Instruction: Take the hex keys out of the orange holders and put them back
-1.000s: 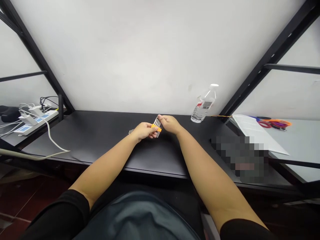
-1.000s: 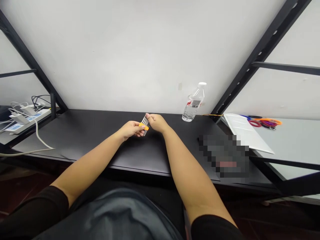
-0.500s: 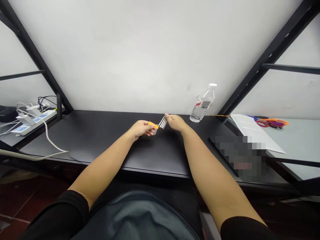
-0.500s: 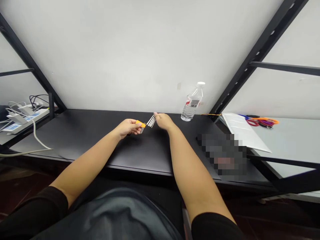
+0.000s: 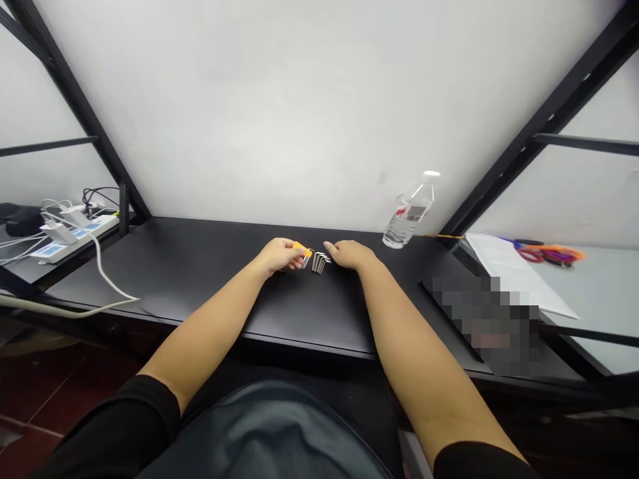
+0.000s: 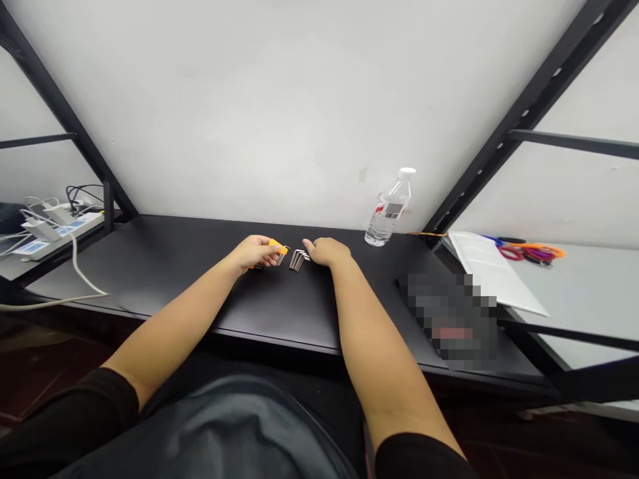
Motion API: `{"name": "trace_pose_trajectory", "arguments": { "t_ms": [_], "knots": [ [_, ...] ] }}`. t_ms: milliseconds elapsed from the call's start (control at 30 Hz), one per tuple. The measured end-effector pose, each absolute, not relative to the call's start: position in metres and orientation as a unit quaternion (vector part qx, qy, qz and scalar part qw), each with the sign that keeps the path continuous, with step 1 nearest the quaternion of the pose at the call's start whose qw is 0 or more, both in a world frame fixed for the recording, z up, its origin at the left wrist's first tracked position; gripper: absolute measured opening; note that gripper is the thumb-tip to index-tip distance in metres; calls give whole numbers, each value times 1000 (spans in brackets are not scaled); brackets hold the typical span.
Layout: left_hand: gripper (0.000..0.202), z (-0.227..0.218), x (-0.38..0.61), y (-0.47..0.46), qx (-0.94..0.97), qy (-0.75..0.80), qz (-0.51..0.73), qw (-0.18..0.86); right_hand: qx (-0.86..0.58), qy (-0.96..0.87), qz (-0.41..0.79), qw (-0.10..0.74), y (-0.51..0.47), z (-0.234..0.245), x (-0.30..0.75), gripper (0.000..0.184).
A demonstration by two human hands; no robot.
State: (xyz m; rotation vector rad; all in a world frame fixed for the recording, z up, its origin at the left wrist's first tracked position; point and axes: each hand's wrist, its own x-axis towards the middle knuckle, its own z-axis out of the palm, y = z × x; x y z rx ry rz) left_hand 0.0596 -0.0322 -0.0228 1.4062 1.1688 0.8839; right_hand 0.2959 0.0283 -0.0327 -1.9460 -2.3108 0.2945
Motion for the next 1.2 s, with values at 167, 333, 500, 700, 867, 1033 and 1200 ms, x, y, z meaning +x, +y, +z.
{"name": "trace_pose_trajectory", "arguments": {
  "t_ms": [167, 333, 500, 700, 867, 1033, 1200],
  "knots": [
    [17, -22, 59, -31, 590, 507, 368, 510, -454, -873, 137, 112, 24, -30, 311, 49],
    [17, -21, 60, -32, 603, 506, 364, 499, -387, -901, 143, 133, 24, -35, 303, 44],
    [19, -24, 60, -31, 617, 498, 364, 488, -393, -897, 110, 169, 26, -39, 295, 36],
    [20, -28, 59, -28, 635, 491, 369, 469, -416, -850, 183, 267, 10, -24, 281, 35],
    [19, -29, 60, -29, 636, 476, 383, 472, -396, -865, 211, 226, -4, -13, 273, 38],
    [18, -29, 62, -29, 637, 458, 398, 475, -391, -866, 215, 226, -5, -13, 276, 36],
    [20, -27, 61, -31, 641, 460, 399, 468, -404, -866, 189, 225, -5, -12, 274, 34]
  ]
}}
